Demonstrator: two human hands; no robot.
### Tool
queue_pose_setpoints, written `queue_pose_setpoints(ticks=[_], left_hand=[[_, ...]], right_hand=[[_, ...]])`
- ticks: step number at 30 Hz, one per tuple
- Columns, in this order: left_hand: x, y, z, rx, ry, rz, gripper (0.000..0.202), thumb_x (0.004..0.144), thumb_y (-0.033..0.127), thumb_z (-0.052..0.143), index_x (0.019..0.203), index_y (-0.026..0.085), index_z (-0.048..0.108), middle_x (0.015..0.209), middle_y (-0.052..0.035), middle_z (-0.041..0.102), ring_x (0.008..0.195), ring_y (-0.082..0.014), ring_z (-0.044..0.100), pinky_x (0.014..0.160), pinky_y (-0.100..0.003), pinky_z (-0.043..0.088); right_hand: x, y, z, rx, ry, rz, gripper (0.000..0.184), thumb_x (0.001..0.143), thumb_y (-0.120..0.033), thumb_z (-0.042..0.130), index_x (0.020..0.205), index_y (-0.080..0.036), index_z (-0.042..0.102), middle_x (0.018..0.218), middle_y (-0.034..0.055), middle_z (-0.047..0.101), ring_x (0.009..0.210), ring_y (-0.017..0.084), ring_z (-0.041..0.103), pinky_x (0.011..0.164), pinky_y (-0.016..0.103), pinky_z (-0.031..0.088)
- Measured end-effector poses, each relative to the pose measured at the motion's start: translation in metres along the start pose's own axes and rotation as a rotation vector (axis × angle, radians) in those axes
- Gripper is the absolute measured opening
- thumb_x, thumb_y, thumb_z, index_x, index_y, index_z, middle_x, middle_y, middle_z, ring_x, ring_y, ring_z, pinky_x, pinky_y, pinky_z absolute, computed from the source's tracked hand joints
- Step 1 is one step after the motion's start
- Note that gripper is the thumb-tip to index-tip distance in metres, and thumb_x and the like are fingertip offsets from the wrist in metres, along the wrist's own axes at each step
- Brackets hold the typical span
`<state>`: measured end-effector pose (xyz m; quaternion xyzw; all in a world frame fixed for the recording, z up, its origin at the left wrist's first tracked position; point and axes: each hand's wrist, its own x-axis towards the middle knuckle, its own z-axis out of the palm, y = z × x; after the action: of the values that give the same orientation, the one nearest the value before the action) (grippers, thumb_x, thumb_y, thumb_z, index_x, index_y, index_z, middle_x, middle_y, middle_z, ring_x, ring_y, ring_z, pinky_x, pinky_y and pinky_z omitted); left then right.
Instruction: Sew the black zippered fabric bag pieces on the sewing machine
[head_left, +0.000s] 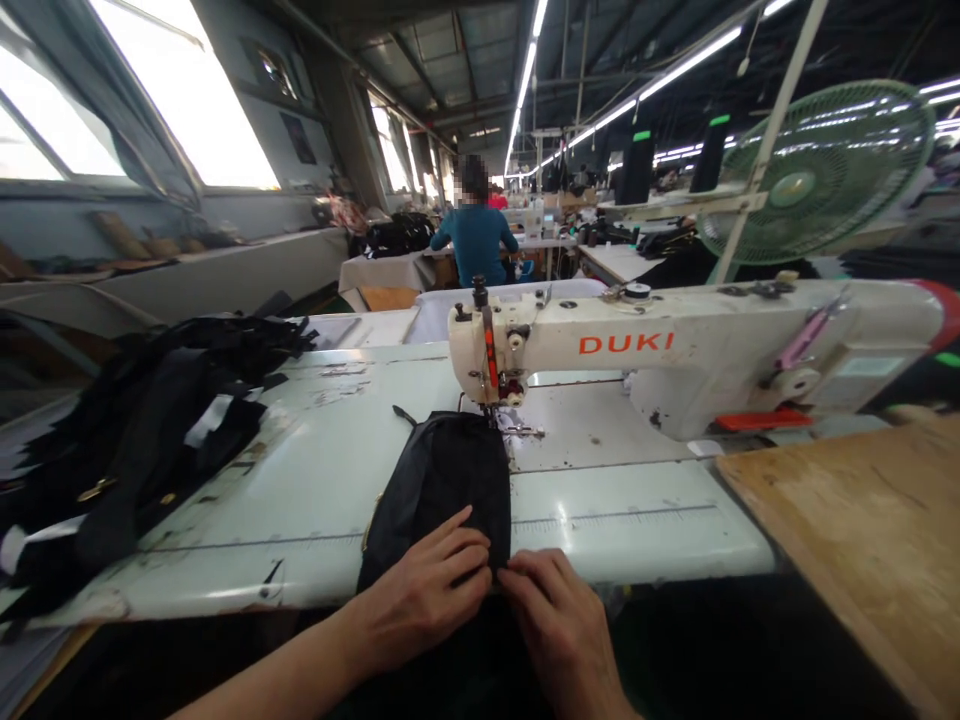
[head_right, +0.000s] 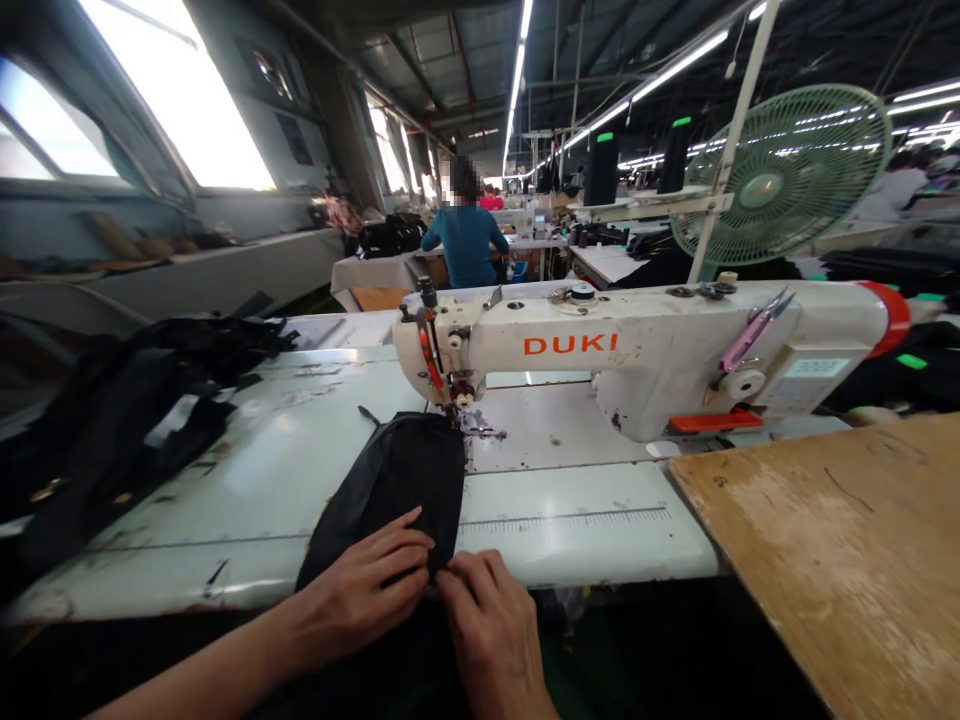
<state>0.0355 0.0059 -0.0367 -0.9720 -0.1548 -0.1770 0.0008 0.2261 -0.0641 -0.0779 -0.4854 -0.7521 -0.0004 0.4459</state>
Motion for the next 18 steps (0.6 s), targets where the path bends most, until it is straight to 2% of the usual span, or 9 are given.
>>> queue_pose_setpoints(ticks=[2,4,6,8,9,11,14,16,18], left_hand=[[0.005,-0.003,-0.013,-0.048,-0.027,-0.039,0.009,0.093,0.019,0.053,0.089,0.016,0.06,0.092,-0.0039,0.065,0.099,-0.0172,0.061,0.117,-0.045,0.028],[0.014,-0.013,-0.028,-0.082,-0.066,-0.101,0.017,0.092,0.031,0.056,0.1,0.016,0.06,0.107,-0.0075,0.065,0.111,-0.0212,0.058,0.118,-0.047,0.025],[0.024,-0.029,-0.04,-0.077,-0.132,-0.132,0.03,0.092,0.037,0.055,0.114,0.016,0.056,0.125,-0.0107,0.06,0.128,-0.0253,0.047,0.119,-0.05,0.019],[0.036,-0.047,-0.044,-0.054,-0.212,-0.109,0.031,0.095,0.037,0.051,0.118,0.017,0.053,0.131,-0.0104,0.057,0.136,-0.0264,0.037,0.119,-0.054,0.011],[0.04,-0.056,-0.043,-0.045,-0.25,-0.097,0.028,0.096,0.036,0.049,0.116,0.018,0.054,0.128,-0.01,0.058,0.136,-0.0265,0.038,0.119,-0.055,0.008],[0.047,-0.073,-0.038,-0.03,-0.305,-0.098,0.022,0.097,0.034,0.046,0.109,0.018,0.057,0.116,-0.0086,0.063,0.127,-0.0256,0.047,0.118,-0.056,0.007],[0.049,-0.089,-0.029,-0.028,-0.335,-0.142,0.017,0.097,0.031,0.046,0.098,0.019,0.058,0.097,-0.0055,0.062,0.105,-0.0228,0.057,0.116,-0.054,0.019],[0.047,-0.093,-0.025,-0.038,-0.312,-0.174,0.016,0.097,0.029,0.047,0.103,0.019,0.057,0.097,-0.0054,0.06,0.101,-0.0222,0.057,0.114,-0.052,0.025],[0.046,-0.09,-0.024,-0.041,-0.27,-0.199,0.022,0.096,0.027,0.049,0.115,0.018,0.054,0.103,-0.0069,0.059,0.105,-0.0229,0.055,0.114,-0.052,0.025]], right_hand=[[0.01,0.0,-0.002,-0.01,0.002,-0.096,0.03,0.101,-0.017,0.037,0.094,-0.017,0.066,0.087,0.0059,0.067,0.079,0.018,0.059,0.066,0.027,0.049],[0.02,-0.002,-0.003,-0.036,0.02,-0.192,0.034,0.101,-0.016,0.034,0.091,-0.015,0.066,0.082,0.0055,0.066,0.077,0.018,0.058,0.067,0.027,0.048],[0.03,-0.005,-0.001,-0.086,0.047,-0.292,0.036,0.1,-0.012,0.033,0.086,-0.013,0.066,0.077,0.0049,0.065,0.076,0.017,0.058,0.069,0.027,0.046],[0.039,-0.007,0.002,-0.127,0.064,-0.37,0.038,0.098,-0.008,0.033,0.076,-0.014,0.064,0.073,0.004,0.064,0.074,0.017,0.057,0.071,0.028,0.045],[0.043,-0.008,0.004,-0.139,0.062,-0.396,0.038,0.096,-0.007,0.035,0.072,-0.015,0.063,0.071,0.0034,0.062,0.072,0.016,0.056,0.071,0.028,0.045],[0.048,-0.008,0.007,-0.142,0.046,-0.433,0.036,0.093,-0.005,0.038,0.066,-0.016,0.059,0.066,0.0016,0.059,0.067,0.015,0.053,0.068,0.029,0.044],[0.048,-0.004,0.011,-0.132,0.035,-0.427,0.035,0.089,-0.004,0.041,0.059,-0.018,0.053,0.058,-0.0011,0.051,0.058,0.014,0.047,0.059,0.028,0.04],[0.045,0.0,0.015,-0.126,0.056,-0.412,0.036,0.087,-0.001,0.041,0.057,-0.018,0.051,0.056,-0.0018,0.05,0.054,0.013,0.045,0.053,0.027,0.036],[0.04,0.005,0.02,-0.113,0.101,-0.412,0.035,0.087,0.0,0.042,0.058,-0.017,0.053,0.056,-0.0019,0.053,0.053,0.012,0.047,0.051,0.026,0.035]])
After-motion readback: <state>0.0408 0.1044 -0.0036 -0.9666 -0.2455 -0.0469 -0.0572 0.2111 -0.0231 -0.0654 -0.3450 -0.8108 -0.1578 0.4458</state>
